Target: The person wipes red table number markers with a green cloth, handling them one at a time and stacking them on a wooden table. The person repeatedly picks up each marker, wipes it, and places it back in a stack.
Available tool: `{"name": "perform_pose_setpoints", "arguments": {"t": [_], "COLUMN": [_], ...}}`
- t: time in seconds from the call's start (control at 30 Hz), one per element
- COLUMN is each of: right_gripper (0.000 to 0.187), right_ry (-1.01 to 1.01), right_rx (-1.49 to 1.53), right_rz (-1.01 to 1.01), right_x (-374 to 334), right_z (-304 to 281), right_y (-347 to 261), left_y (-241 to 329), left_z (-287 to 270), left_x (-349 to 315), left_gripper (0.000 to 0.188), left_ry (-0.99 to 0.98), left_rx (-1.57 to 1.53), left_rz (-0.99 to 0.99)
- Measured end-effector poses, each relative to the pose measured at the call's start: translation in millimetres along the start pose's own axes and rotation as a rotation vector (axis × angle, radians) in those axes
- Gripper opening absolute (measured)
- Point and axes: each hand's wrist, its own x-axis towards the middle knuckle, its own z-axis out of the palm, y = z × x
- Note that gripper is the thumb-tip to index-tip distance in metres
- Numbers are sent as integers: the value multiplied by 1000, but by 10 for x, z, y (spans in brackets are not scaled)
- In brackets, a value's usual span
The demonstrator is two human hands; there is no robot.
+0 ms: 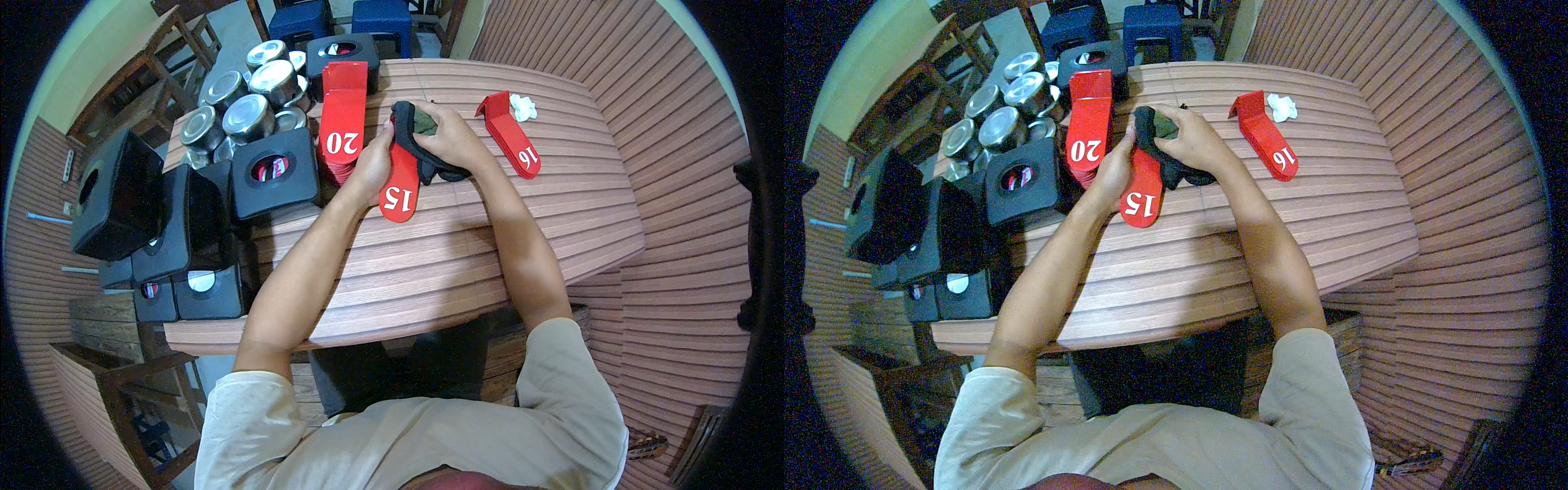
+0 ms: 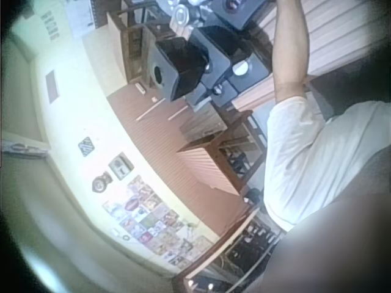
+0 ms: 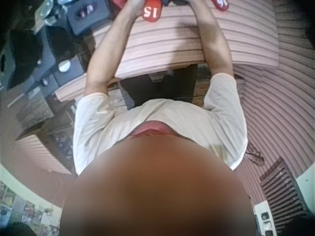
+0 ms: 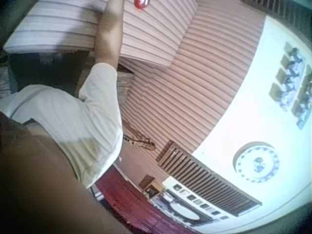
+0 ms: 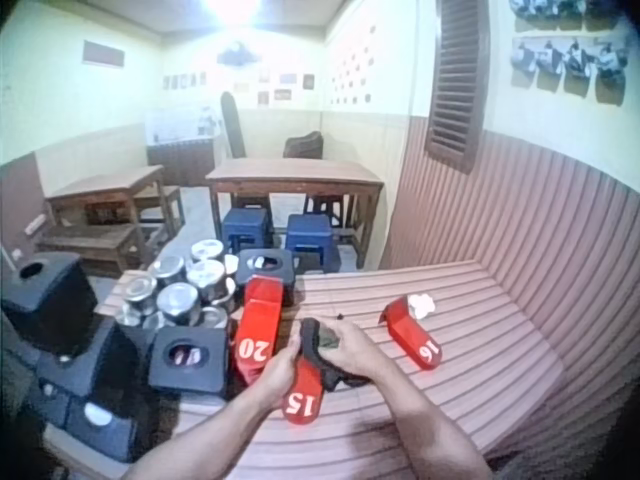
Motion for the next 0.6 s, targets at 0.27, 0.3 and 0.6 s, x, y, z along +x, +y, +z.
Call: {"name": "perform_pose_setpoints", "arguments": {"t": [0.27,0.3,0.6], "right_gripper": [41,42,47], "right_ry": [219,221,96], "right_rx": [-174,-190,-179], "right_rz": [119,124,96], "right_x": [38,28,-19], "right_z": [142,154,49], "right_y": [-174,-197,-159], "left_y": [104,113,106], "left_z": [99,119,60], "left_x": [-94,-109,-96], "left_gripper": [70,73,77], "left_ry": [21,15,4], "left_rx": [36,6,98], "left_rz": [57,64,33]}}
